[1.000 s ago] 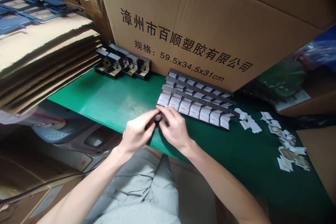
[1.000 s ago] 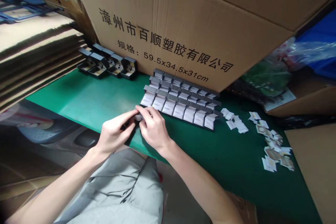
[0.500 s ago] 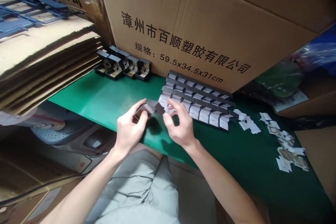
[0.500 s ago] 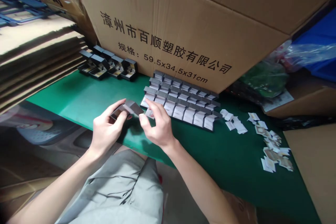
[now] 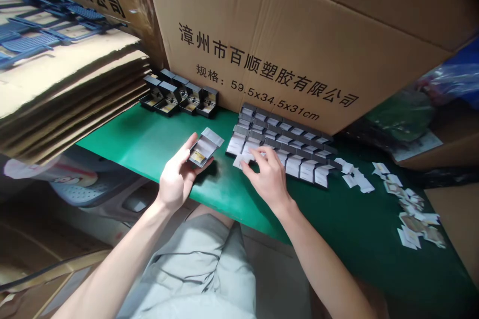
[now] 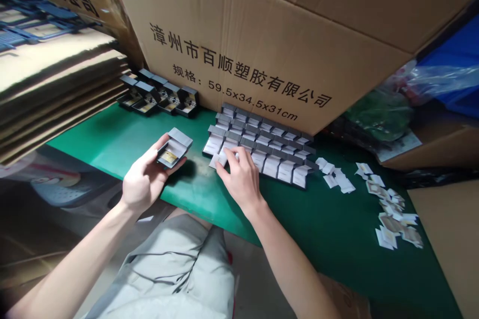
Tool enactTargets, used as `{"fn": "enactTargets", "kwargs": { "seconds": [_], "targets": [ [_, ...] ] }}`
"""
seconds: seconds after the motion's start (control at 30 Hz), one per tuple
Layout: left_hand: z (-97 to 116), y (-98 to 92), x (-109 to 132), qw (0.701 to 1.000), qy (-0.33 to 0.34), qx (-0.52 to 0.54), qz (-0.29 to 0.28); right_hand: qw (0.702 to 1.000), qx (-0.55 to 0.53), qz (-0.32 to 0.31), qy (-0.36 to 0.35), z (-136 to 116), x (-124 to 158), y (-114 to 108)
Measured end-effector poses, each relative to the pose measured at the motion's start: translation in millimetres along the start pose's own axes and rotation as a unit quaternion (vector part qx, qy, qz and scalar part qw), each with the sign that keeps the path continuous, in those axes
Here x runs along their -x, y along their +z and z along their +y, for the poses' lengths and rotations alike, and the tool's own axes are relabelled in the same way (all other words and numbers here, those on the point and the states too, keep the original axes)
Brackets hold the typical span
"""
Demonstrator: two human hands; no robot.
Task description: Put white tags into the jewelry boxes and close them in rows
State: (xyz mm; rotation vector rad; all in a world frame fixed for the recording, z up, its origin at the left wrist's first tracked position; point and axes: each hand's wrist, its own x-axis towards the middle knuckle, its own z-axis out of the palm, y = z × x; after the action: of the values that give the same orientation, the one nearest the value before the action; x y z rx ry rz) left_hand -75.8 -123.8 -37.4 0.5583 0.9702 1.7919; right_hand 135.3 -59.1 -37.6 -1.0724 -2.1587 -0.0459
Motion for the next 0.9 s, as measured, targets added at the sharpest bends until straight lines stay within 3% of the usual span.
{"fn": "enactTargets", "kwargs": {
  "seconds": [0.23,0.43,0.53,0.73,0.9],
  "targets": [
    [2,-1.7,1,1.0,-0.016,-0.012,-0.016,0.999,0.002,-0.042,-0.008,-1,1,3],
    [1,-5.6,-2,0.998,-0.03,-0.05,-0.037,0.988,-0.149,-0.045,0.015,-8,-1,0],
    [2,-6.6,-2,0.995,-0.038,-0.069,-0.055,0.954,-0.279,-0.051,0.098,-11,-2,0],
    [8,-5.0,1,0.993,-0.061,-0.078,-0.07,0.823,-0.511,-0.095,0.229,-16,-2,5],
    [3,-9.6,-1,0.98,-0.046,-0.172,-0.09,0.794,-0.53,-0.079,0.287,-16,-6,-1]
  ]
}}
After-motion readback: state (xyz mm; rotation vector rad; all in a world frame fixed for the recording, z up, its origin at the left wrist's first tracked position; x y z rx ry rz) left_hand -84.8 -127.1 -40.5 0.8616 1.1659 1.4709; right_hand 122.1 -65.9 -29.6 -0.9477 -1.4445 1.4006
